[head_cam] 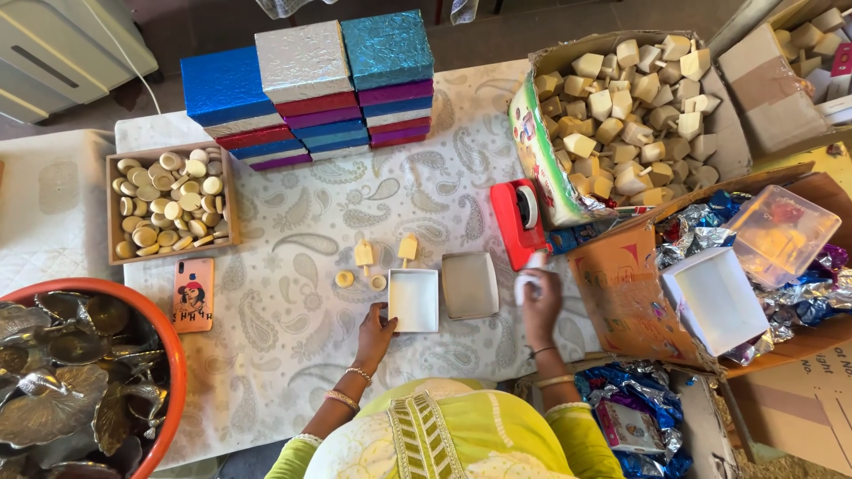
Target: Wrapping small items in foil and placing them into decorated boxes.
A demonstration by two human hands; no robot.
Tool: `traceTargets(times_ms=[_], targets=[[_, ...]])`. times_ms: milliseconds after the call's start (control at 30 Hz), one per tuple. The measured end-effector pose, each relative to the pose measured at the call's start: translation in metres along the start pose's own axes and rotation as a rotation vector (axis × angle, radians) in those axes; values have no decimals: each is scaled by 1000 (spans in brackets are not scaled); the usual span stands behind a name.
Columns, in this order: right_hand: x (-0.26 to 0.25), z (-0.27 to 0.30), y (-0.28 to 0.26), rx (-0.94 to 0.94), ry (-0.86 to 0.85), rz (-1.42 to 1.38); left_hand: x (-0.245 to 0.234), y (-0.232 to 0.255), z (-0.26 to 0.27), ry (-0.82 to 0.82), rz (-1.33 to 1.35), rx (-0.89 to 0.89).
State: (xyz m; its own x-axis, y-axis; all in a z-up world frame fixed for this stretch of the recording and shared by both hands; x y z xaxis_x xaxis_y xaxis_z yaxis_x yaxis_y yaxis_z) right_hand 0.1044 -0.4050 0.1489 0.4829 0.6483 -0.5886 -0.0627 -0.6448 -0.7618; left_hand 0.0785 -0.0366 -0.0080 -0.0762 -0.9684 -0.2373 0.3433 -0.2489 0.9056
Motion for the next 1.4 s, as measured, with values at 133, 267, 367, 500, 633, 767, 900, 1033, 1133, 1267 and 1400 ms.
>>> traceTargets(times_ms=[133,267,367,500,633,767,900,1033,1133,1267,1400], targets=[[-9,-13,43,72,-111,174,-5,3,0,61,-66,2],[-1,-7,26,-87,-19,448,-9,-9,-5,120,-19,-27],[32,4,14,-146,-84,362,-15,-1,-8,155,-23,18],[84,6,-44,-195,-395,57,-18,15,-6,132,-119,-1],[137,-10,-93,-296,-551,24,-25,56,12,189,-322,139],[189,-24,-118,-514,-657,116,-29,87,27,92,-326,183],[222,-30,-115,-544,-796,168,-32,93,32,50,-379,275],[227,-34,-107,-482,-867,158,-25,66,23,65,-453,426],[221,-41,-95,-395,-814,119,-24,65,19,53,-454,412],[199,-46,-96,-248,-703,-28,-25,70,10,73,-437,404],[186,-29,-112,-422,-694,36,-26,80,3,101,-401,419]])
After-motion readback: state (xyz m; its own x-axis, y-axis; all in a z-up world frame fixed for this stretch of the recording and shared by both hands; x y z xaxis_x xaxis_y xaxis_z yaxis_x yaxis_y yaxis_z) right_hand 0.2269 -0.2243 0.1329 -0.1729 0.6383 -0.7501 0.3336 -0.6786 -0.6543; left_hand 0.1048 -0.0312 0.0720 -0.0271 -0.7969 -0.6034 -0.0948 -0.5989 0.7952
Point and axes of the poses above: each hand's wrist, its own z-axis away from the middle knuckle, its own x-axis out of the palm, y = z × x, the point moved 6 cm from there along -z, towards the middle knuckle, and after that the axes turned 3 degrees about x, right-handed, at the moved point
